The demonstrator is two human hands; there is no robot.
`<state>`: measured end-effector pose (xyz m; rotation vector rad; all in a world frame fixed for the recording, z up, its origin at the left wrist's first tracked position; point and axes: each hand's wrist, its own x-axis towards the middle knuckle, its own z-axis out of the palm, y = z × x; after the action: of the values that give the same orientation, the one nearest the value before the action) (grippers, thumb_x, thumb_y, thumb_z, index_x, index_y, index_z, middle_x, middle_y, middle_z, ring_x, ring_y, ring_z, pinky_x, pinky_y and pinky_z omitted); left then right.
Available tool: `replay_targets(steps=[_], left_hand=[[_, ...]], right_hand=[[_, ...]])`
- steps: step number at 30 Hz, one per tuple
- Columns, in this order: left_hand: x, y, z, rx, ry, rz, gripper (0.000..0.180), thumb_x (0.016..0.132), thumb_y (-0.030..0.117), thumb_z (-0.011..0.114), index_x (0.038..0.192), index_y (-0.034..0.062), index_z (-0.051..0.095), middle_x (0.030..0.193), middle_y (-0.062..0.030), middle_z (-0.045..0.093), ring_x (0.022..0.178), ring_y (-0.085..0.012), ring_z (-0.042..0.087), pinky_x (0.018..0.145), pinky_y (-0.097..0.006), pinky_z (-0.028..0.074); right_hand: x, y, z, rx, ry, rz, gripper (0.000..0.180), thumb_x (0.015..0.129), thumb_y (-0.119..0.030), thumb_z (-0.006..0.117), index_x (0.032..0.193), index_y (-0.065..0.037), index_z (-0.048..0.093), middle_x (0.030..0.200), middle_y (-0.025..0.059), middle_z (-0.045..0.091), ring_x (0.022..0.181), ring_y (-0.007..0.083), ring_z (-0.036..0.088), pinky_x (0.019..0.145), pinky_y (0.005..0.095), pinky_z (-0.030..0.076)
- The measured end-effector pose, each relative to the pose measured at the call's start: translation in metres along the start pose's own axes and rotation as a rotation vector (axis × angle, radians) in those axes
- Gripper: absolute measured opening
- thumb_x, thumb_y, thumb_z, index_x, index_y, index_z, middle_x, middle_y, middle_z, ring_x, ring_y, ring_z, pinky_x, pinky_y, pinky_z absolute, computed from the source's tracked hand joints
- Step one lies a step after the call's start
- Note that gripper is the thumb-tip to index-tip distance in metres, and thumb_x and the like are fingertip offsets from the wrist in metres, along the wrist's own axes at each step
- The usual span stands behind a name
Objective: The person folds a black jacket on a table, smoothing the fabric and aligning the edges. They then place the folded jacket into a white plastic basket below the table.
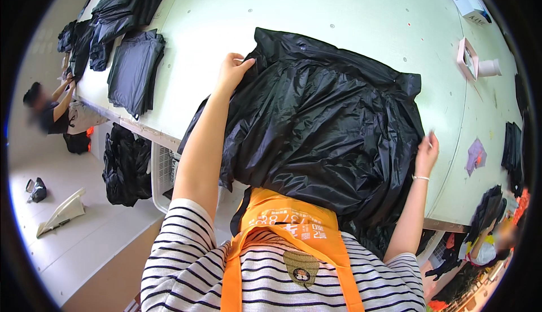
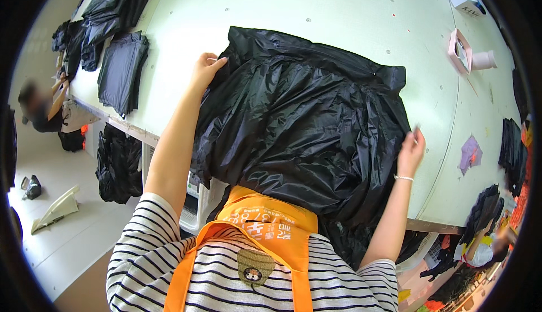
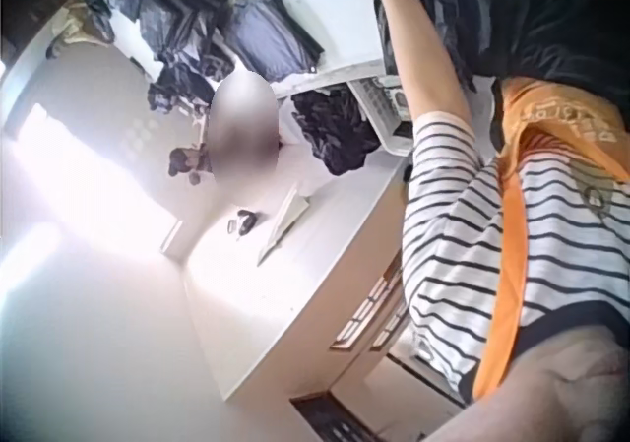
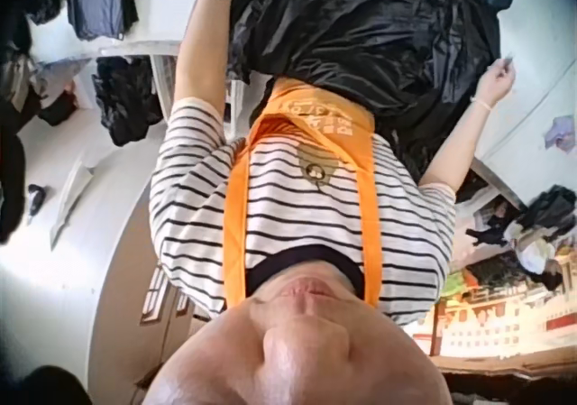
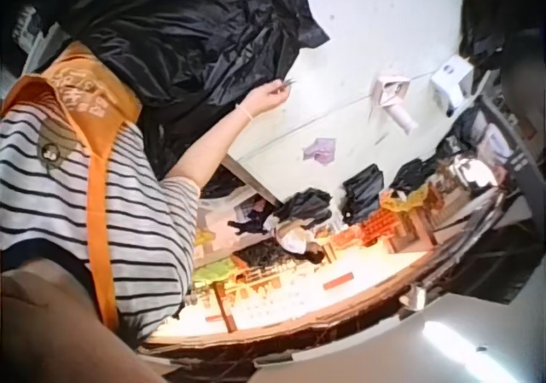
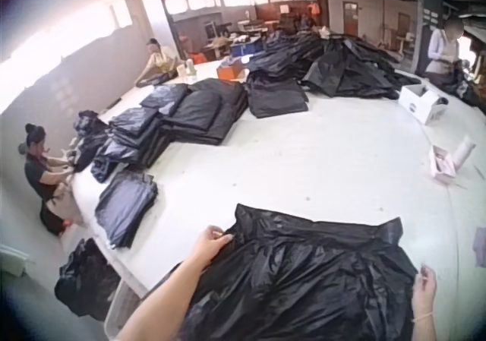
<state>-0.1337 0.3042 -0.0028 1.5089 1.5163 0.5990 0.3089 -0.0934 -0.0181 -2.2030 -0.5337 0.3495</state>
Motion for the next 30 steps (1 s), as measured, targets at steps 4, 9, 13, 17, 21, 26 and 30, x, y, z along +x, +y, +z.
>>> replay_targets(steps=[4, 9, 13, 17, 21, 26, 30], left_hand=[[0.006, 0.005, -0.005, -0.361, -0.24, -0.076, 0.025, 0.084, 0.017, 0.069, 0.101, -0.0022, 0.067, 0.088, -0.0069, 0.068, 0.076, -0.0124, 0.062, 0.07, -0.026, 0.049], [-0.003, 0.031, -0.023, -0.562, -0.316, -0.075, 0.024, 0.085, 0.012, 0.066, 0.103, -0.0036, 0.066, 0.088, -0.0058, 0.069, 0.077, -0.011, 0.062, 0.071, -0.025, 0.049], [-0.01, 0.047, -0.038, -0.709, -0.495, -0.042, 0.017, 0.087, 0.006, 0.062, 0.102, -0.0018, 0.064, 0.091, -0.0038, 0.066, 0.08, -0.0094, 0.062, 0.072, -0.021, 0.049], [-0.01, 0.053, -0.048, -0.584, -0.5, 0.017, 0.017, 0.087, 0.004, 0.06, 0.104, 0.0015, 0.062, 0.089, -0.0001, 0.063, 0.082, -0.0072, 0.057, 0.075, -0.02, 0.045], [-0.004, 0.047, -0.046, -0.39, -0.375, 0.382, 0.016, 0.085, 0.001, 0.06, 0.101, -0.0015, 0.062, 0.108, -0.0042, 0.059, 0.084, -0.0077, 0.055, 0.075, -0.021, 0.045], [-0.005, 0.064, -0.051, -0.172, -0.198, 0.664, 0.008, 0.081, -0.001, 0.062, 0.087, -0.0057, 0.063, 0.117, -0.0078, 0.055, 0.081, -0.0106, 0.055, 0.068, -0.025, 0.045], [0.004, 0.052, -0.046, -0.424, -0.336, 0.456, 0.011, 0.082, 0.002, 0.063, 0.091, -0.0041, 0.065, 0.102, -0.0066, 0.06, 0.08, -0.0119, 0.056, 0.07, -0.025, 0.044]], right_hand=[[-0.067, -0.172, 0.094, 0.136, -0.209, -0.19, 0.027, 0.086, -0.018, 0.068, 0.109, -0.004, 0.062, 0.085, 0.0019, 0.063, 0.077, 0.0098, 0.058, 0.073, 0.0251, 0.048], [-0.115, -0.276, 0.213, 0.42, -0.433, -0.393, 0.014, 0.083, -0.004, 0.067, 0.096, 0.001, 0.067, 0.091, 0.0063, 0.066, 0.08, 0.0124, 0.065, 0.072, 0.0232, 0.051], [-0.119, -0.334, 0.276, 0.528, -0.403, -0.539, 0.016, 0.079, -0.002, 0.07, 0.094, 0.002, 0.065, 0.088, 0.0076, 0.062, 0.07, 0.0123, 0.06, 0.065, 0.023, 0.049], [-0.119, -0.357, 0.294, 0.504, -0.473, -0.457, 0.015, 0.078, -0.004, 0.072, 0.089, 0.002, 0.064, 0.082, 0.0051, 0.062, 0.067, 0.0091, 0.056, 0.063, 0.0221, 0.047], [-0.115, -0.369, 0.294, 0.39, -0.501, -0.394, 0.013, 0.08, -0.008, 0.072, 0.084, 0.002, 0.064, 0.075, 0.0033, 0.061, 0.065, 0.0067, 0.054, 0.061, 0.0217, 0.045], [-0.106, -0.371, 0.299, 0.325, -0.555, -0.354, 0.013, 0.085, -0.011, 0.065, 0.087, 0.002, 0.06, 0.069, 0.0038, 0.058, 0.061, 0.0091, 0.05, 0.059, 0.0248, 0.045], [-0.103, -0.368, 0.303, 0.325, -0.514, -0.338, 0.016, 0.088, -0.014, 0.063, 0.09, 0.001, 0.059, 0.071, 0.0024, 0.057, 0.062, 0.0082, 0.049, 0.059, 0.025, 0.044]])
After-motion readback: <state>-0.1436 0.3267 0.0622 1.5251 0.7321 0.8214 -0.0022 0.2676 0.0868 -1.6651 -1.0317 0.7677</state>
